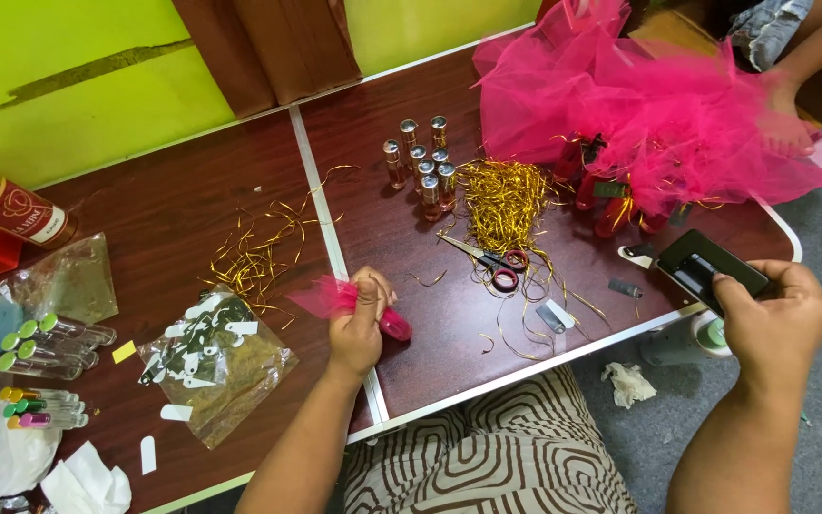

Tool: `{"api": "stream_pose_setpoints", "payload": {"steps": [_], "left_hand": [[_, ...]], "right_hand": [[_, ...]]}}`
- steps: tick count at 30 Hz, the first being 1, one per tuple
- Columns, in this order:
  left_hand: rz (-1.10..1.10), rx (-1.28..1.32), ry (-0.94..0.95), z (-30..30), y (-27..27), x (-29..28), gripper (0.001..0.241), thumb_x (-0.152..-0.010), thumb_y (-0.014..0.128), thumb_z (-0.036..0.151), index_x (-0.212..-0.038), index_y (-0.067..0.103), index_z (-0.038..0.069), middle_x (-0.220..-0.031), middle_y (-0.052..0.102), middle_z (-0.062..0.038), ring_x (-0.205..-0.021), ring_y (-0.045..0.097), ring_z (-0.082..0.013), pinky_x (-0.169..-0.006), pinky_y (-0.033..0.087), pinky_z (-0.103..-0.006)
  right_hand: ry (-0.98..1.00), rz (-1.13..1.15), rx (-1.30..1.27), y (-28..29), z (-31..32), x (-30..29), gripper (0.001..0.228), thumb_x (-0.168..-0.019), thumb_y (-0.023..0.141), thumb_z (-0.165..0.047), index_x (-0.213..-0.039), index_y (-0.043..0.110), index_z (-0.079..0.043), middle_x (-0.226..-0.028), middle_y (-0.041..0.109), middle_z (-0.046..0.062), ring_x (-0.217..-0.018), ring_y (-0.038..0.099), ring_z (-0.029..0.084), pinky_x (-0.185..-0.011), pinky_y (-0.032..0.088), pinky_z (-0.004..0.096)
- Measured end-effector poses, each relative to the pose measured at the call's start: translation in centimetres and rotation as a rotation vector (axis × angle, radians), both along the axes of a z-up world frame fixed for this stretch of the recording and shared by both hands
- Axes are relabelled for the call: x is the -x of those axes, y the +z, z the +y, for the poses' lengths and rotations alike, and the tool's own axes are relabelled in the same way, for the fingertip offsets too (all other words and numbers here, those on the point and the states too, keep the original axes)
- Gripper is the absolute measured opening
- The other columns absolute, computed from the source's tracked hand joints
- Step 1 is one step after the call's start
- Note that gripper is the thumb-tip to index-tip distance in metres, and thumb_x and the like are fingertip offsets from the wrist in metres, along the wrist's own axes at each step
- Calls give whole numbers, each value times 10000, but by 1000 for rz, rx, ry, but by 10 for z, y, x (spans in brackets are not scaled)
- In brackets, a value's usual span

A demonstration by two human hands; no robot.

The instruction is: The person wraps a small cylindrical container with pink tulle fabric, gathers the fabric at the top, and secures it with a gold twist tie. They then use scissors to trim the excess tie and adjust the wrapped item.

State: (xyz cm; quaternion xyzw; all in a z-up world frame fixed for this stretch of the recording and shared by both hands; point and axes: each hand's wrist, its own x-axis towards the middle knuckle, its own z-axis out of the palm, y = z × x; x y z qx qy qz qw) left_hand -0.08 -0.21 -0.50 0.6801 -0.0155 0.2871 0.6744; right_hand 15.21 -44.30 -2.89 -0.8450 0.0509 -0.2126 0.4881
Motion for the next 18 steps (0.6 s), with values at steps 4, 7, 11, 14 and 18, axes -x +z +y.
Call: {"api": "stream_pose_setpoints", "payload": {"steps": [4,7,11,14,18], "left_hand": [[15,6,0,-1,2,0,528,-1080,389,455,-646,455,160,-740,495,-21,-755,530,-172,-793,472,-322],[19,-19,7,-2,4,0,528,-1082,390,449,-644,452,161,-735,492,-20,-755,538,-174,-792,475,-326],[27,-26,27,-1,2,-1,542,-1080,370,473,-647,454,159,-745,499,-24,-753,535,-171,-782,470,-318],[41,-37,31,-1,1,-2,536,-1075,376,485,-654,456,163,-751,504,-17,-764,542,-169,-791,472,-318],[36,-40,38,-1,0,-2,548,-1076,381,480,-641,461,157,-751,501,-22,-764,543,-171,-789,474,-318]], "right_hand": [[-47,18,-38,-25,-8,-17,187,-951,793,-113,-1105,688,-102,-937,623,-10,-784,551,77,-661,454,245],[-34,12,-123,-42,-11,-29,200,-951,809,-105,-1097,673,-111,-942,616,-1,-794,566,81,-684,485,244],[-15,-15,-166,-54,-6,-41,217,-963,827,-107,-1114,670,-102,-971,630,11,-810,581,75,-686,500,236],[-26,14,-164,-53,-1,-41,233,-973,827,-149,-1139,666,-119,-930,610,-7,-748,524,52,-635,456,226],[-27,-8,-108,-48,3,-37,285,-998,829,-167,-1222,667,-99,-876,547,-28,-706,427,44,-634,388,214]]}}
